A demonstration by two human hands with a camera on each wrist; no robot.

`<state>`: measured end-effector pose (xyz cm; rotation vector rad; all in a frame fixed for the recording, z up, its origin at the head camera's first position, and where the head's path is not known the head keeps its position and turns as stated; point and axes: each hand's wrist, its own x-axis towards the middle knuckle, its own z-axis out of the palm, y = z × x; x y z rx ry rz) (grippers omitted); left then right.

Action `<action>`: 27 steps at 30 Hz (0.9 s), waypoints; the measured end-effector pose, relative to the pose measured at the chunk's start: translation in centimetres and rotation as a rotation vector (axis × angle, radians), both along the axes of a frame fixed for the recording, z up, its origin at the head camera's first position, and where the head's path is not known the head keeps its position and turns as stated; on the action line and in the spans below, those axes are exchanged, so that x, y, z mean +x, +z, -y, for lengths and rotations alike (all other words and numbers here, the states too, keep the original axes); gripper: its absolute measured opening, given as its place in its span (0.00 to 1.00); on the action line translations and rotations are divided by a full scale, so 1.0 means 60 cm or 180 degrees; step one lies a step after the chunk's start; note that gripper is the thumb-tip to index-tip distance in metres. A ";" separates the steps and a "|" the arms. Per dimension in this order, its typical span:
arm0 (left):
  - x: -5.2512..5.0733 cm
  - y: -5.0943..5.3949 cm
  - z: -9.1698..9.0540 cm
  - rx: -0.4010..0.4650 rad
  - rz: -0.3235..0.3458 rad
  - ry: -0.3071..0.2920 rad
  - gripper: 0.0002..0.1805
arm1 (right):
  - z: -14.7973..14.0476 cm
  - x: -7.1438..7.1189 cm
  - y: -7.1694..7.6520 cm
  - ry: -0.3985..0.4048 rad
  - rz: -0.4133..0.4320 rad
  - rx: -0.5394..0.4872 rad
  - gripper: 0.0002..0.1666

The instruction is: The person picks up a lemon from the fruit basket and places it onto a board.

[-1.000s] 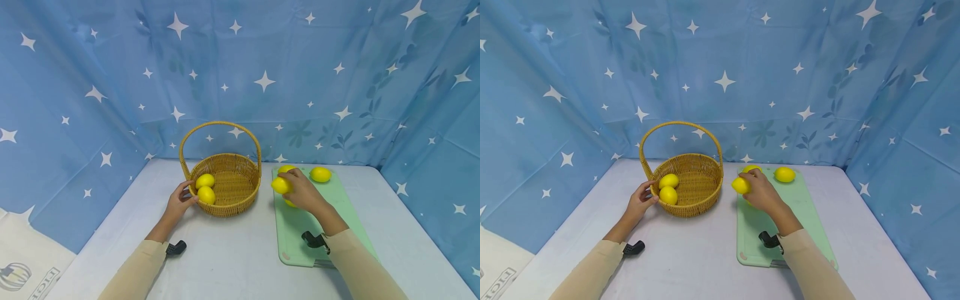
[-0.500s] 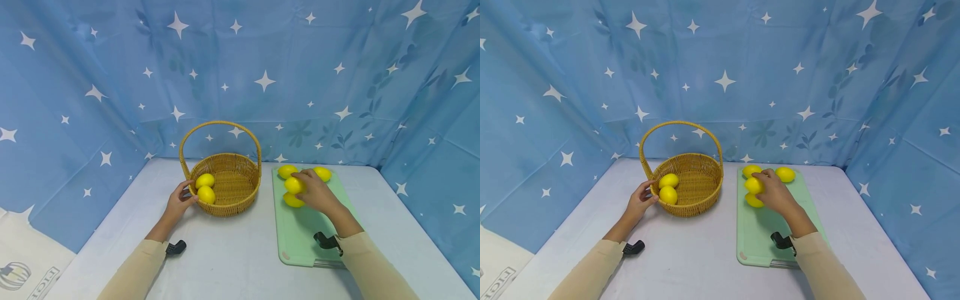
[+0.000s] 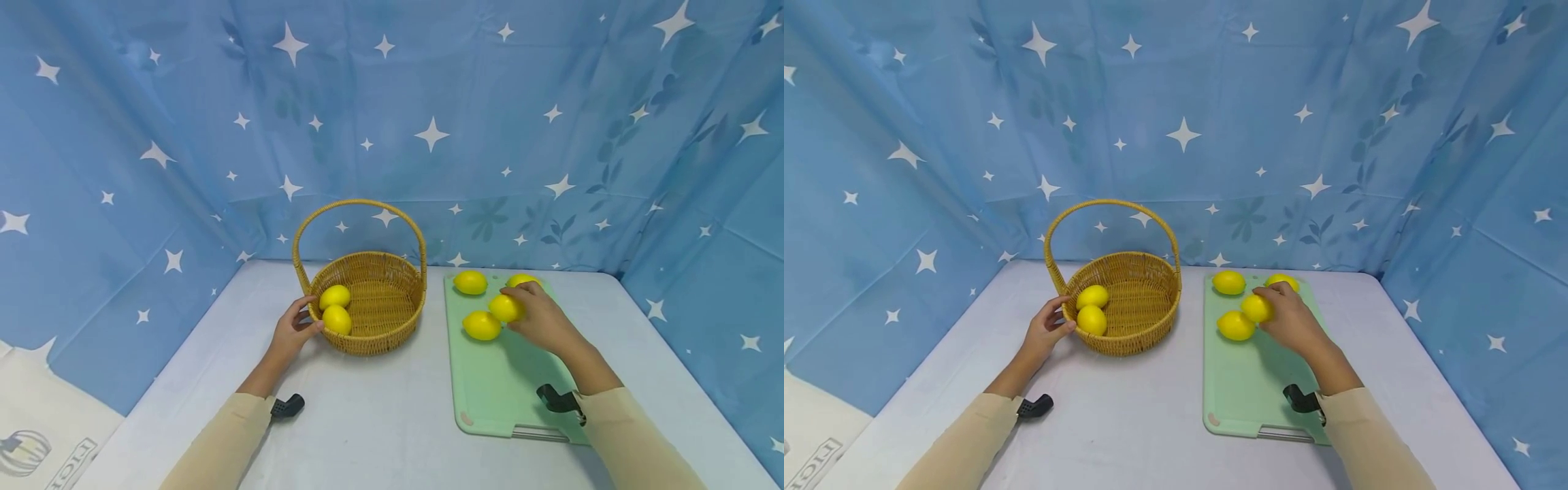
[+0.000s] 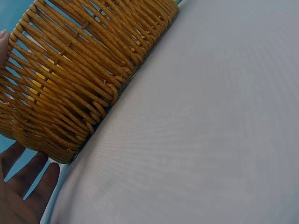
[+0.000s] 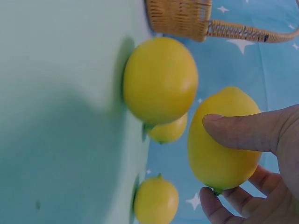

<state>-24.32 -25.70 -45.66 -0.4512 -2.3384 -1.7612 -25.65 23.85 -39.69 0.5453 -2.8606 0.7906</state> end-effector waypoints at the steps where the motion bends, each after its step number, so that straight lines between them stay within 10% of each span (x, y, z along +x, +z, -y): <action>1: 0.000 0.000 0.000 -0.0007 -0.0001 0.0004 0.35 | -0.004 0.000 -0.001 -0.0001 -0.0007 0.0014 0.37; 27: -0.003 -0.005 0.002 0.0024 0.0025 0.0007 0.35 | -0.072 0.000 -0.042 -0.0061 0.0057 0.0043 0.36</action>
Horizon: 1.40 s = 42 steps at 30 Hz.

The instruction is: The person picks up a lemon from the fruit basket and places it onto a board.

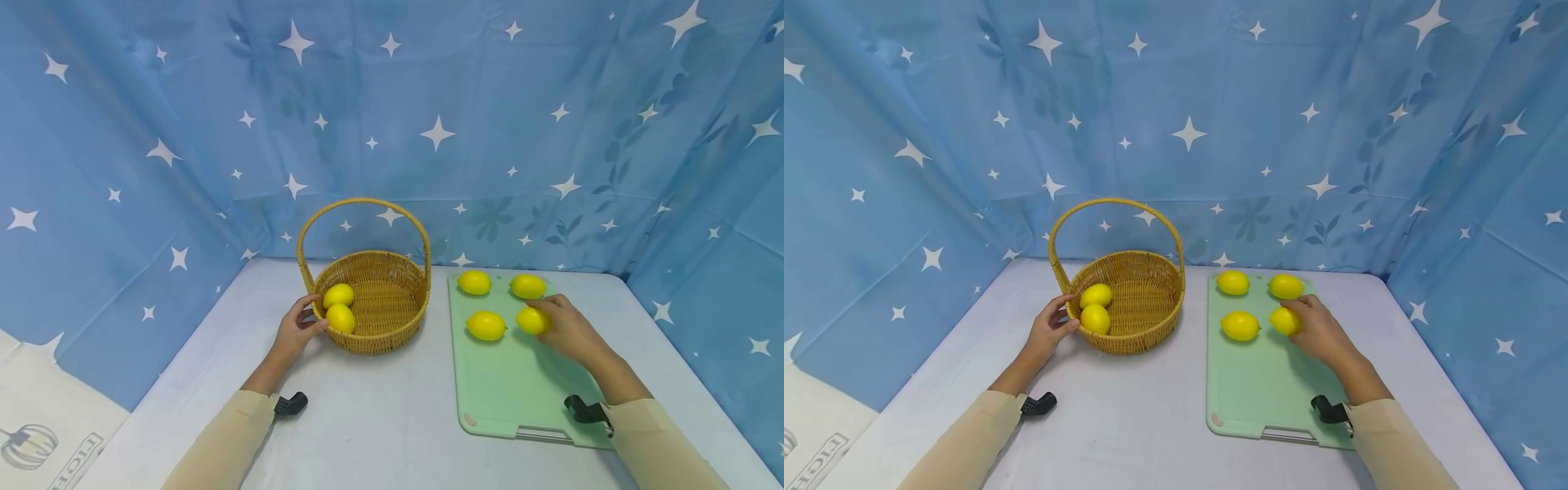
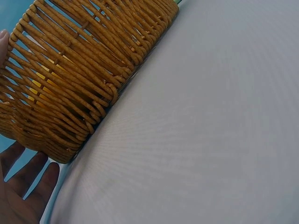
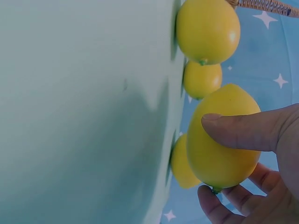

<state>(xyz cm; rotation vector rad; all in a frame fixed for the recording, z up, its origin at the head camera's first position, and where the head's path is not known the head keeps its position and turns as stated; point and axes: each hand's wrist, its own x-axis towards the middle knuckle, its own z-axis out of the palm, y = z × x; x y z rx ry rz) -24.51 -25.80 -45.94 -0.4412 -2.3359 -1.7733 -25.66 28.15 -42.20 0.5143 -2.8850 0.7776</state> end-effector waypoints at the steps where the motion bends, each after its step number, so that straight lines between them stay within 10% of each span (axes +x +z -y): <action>1: 0.000 0.000 -0.001 0.0002 0.0007 -0.0002 0.35 | -0.002 0.001 -0.001 -0.0008 0.0004 0.0008 0.35; 42: -0.001 0.000 -0.001 -0.0051 -0.0111 -0.0012 0.35 | -0.027 -0.007 -0.019 -0.0108 0.0207 0.0255 0.36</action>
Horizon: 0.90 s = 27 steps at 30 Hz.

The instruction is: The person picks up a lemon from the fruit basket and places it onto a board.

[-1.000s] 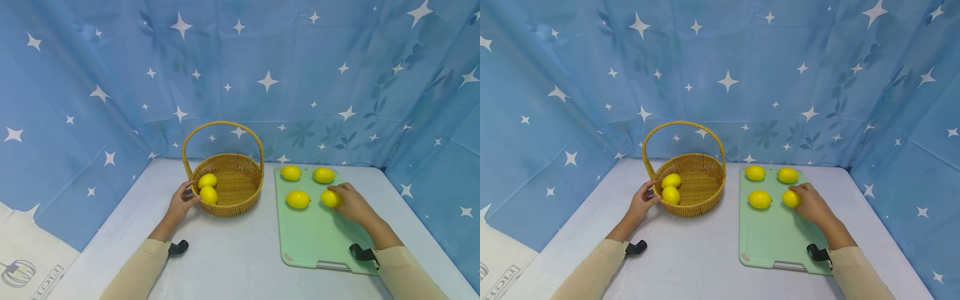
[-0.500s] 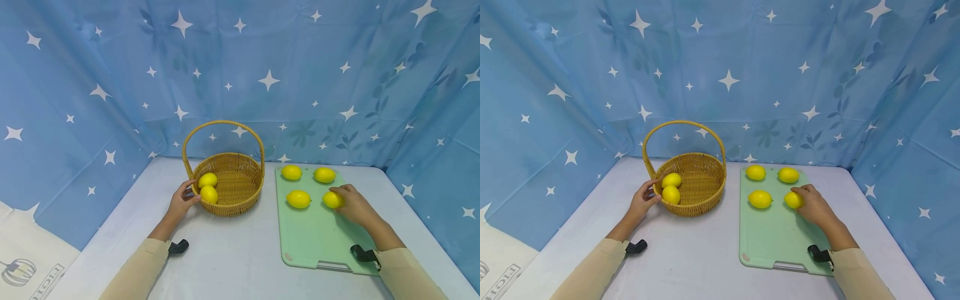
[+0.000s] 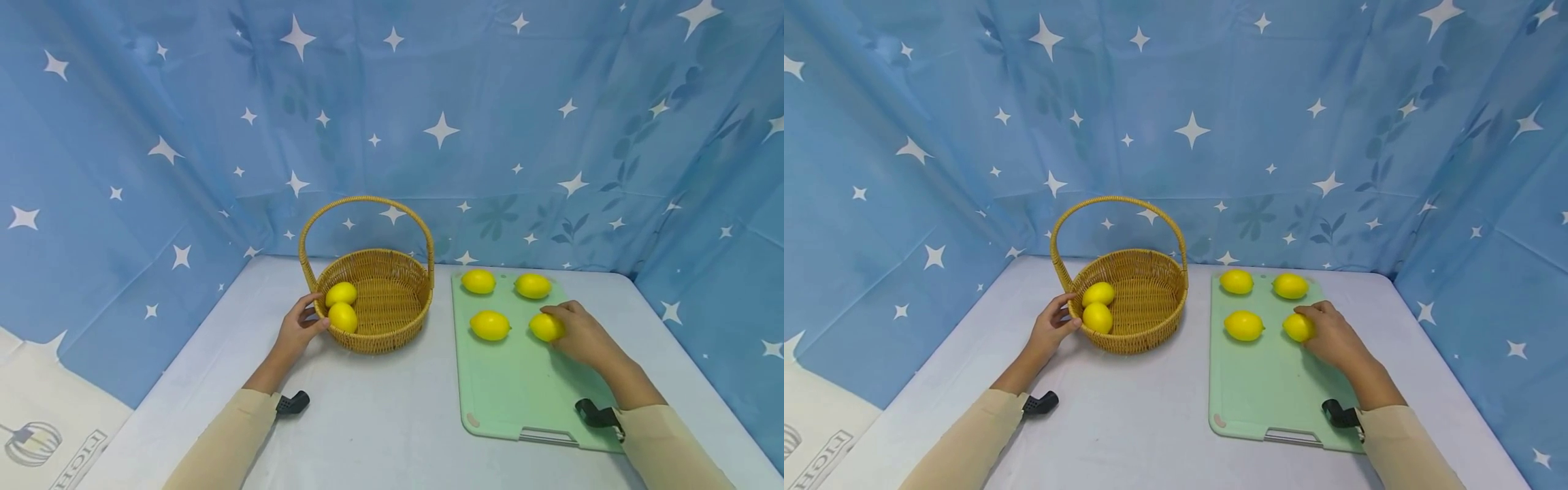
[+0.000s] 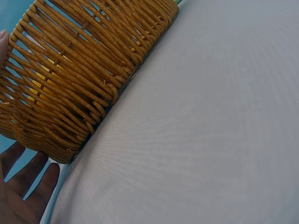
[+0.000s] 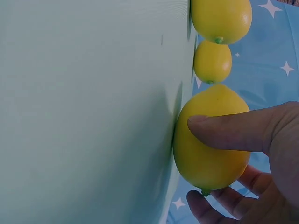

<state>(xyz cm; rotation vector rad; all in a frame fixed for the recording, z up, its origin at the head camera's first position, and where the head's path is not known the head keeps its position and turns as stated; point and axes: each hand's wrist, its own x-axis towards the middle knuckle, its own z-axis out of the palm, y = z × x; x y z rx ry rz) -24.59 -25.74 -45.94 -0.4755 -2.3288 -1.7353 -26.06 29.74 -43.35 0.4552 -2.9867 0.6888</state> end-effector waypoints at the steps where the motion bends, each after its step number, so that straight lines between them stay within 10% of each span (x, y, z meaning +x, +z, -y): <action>1: 0.000 0.000 0.000 -0.0009 0.0000 0.0003 0.35 | -0.001 0.000 0.001 0.0000 0.0001 0.0005 0.36; 27: 0.004 0.002 0.000 0.0011 0.0053 0.0001 0.35 | 0.005 -0.004 0.019 0.0153 0.0032 0.0012 0.40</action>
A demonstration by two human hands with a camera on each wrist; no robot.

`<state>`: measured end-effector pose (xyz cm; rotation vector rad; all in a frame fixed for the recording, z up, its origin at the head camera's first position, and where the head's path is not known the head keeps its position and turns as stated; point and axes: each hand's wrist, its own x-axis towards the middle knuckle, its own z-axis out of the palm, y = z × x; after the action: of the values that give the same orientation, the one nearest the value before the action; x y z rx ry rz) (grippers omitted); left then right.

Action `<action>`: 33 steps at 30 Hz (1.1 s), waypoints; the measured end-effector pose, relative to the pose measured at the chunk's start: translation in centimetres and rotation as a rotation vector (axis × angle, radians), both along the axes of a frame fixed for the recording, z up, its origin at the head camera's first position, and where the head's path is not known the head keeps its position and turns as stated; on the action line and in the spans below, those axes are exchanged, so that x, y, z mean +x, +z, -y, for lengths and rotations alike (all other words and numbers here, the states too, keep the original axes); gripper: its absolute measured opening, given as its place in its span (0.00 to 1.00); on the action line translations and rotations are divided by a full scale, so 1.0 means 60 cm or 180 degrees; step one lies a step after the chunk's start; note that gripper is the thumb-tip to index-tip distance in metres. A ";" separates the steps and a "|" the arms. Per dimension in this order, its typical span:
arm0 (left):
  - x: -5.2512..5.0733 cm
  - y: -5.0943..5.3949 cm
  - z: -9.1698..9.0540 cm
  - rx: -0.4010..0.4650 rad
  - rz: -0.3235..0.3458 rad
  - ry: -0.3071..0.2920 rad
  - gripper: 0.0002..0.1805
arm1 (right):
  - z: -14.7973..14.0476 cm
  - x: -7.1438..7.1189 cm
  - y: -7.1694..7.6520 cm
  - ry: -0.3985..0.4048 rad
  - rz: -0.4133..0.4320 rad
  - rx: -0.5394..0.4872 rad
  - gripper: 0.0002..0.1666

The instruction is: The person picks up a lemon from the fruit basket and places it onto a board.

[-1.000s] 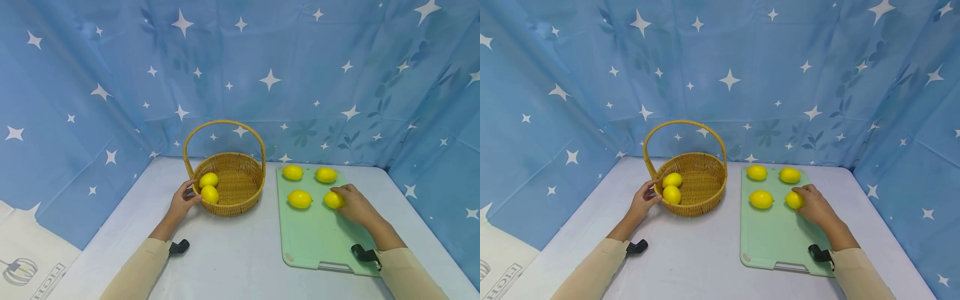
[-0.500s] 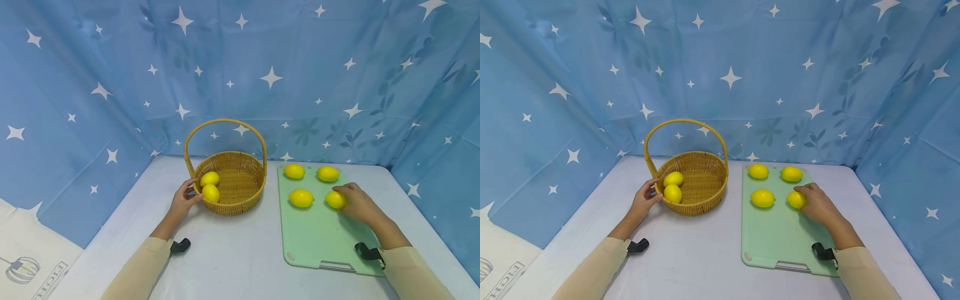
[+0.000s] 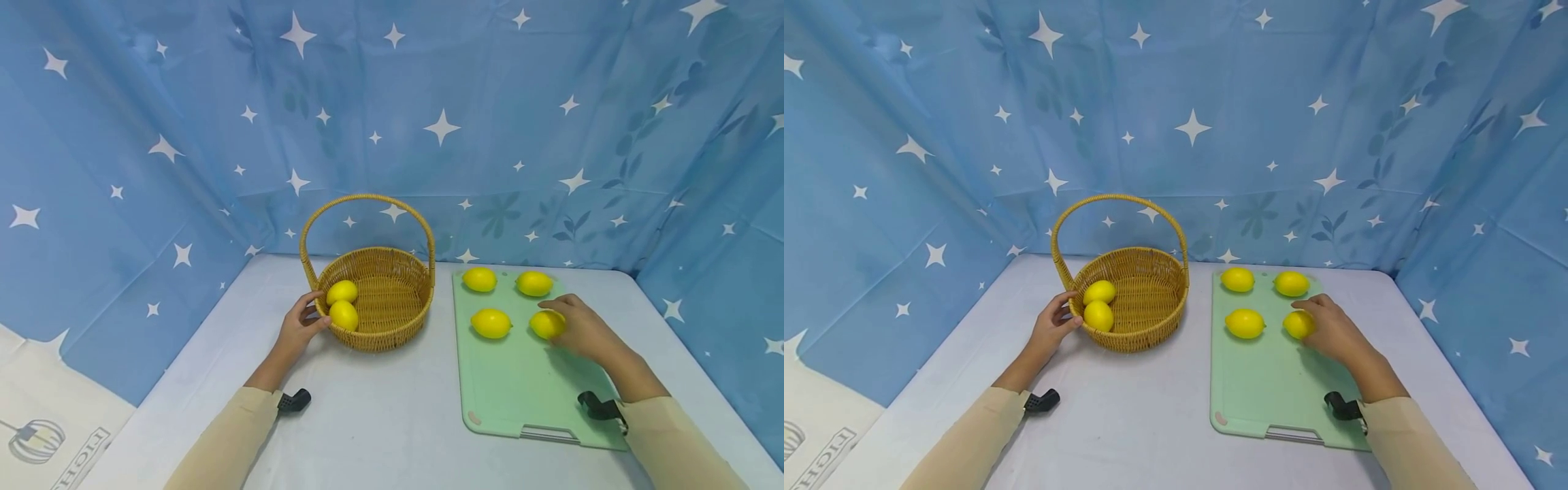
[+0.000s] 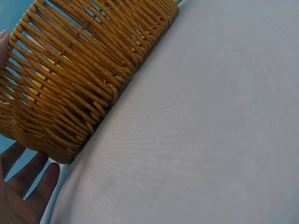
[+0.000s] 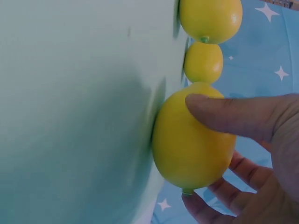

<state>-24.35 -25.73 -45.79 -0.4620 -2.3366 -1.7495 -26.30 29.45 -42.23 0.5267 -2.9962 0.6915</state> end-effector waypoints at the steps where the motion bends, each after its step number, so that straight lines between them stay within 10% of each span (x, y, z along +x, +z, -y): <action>1: 0.000 0.000 0.000 -0.0001 -0.0002 -0.0002 0.35 | 0.000 0.000 0.002 0.0022 -0.0013 0.0019 0.40; 33: 0.002 0.002 0.000 -0.0033 0.0077 0.0038 0.35 | 0.182 -0.014 0.051 0.0762 -0.0436 -0.0045 0.33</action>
<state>-24.24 -25.70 -45.68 -0.4300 -2.3611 -1.7483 -27.11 18.52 -39.14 0.9032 -2.8263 0.6576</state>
